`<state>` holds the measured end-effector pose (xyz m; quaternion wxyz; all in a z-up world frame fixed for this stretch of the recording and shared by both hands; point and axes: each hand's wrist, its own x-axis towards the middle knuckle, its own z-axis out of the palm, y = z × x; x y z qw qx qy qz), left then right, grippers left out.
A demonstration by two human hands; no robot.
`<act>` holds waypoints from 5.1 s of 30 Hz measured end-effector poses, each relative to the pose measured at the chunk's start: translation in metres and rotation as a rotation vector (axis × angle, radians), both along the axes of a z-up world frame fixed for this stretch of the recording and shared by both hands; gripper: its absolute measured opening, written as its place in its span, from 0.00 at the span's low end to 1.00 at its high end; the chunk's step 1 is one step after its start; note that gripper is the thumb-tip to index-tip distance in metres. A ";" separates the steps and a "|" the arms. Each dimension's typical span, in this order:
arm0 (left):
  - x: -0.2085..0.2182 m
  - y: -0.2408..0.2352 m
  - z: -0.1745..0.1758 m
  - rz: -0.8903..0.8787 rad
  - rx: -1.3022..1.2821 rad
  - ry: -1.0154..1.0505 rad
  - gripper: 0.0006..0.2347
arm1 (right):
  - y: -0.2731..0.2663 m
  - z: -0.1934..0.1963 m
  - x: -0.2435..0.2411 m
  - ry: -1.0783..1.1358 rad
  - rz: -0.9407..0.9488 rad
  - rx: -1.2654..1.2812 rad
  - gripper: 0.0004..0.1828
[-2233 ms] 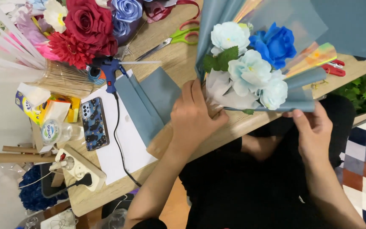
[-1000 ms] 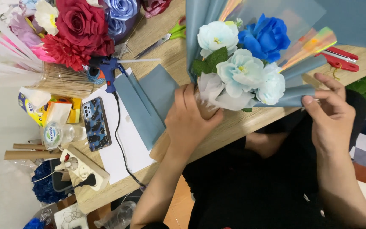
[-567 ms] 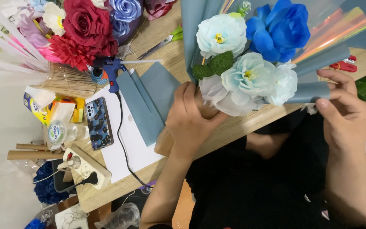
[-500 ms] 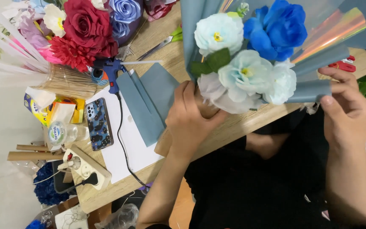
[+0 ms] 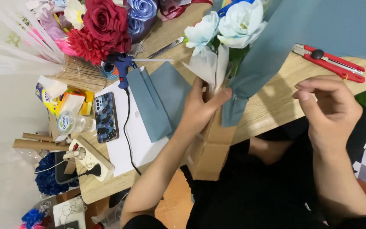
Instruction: The person wraps a small bouquet of blue and light-blue artificial flowers in light-blue paper and a brown paper sleeve. They fold and tuck the paper around the stems, then use clear tape from a pink dispenser to secure the wrapping at the base.
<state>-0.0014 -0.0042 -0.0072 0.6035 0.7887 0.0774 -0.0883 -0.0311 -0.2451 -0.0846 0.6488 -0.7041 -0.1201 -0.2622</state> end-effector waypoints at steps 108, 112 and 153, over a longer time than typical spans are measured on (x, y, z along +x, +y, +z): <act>0.037 -0.081 -0.111 0.057 -0.080 -0.294 0.06 | 0.060 -0.063 0.134 0.369 -0.285 0.592 0.09; 0.037 -0.081 -0.112 0.067 -0.069 -0.313 0.06 | 0.071 -0.062 0.135 0.345 -0.320 0.617 0.09; -0.055 0.027 -0.026 -0.783 1.283 -0.814 0.11 | -0.015 -0.021 -0.005 0.180 0.078 -0.659 0.07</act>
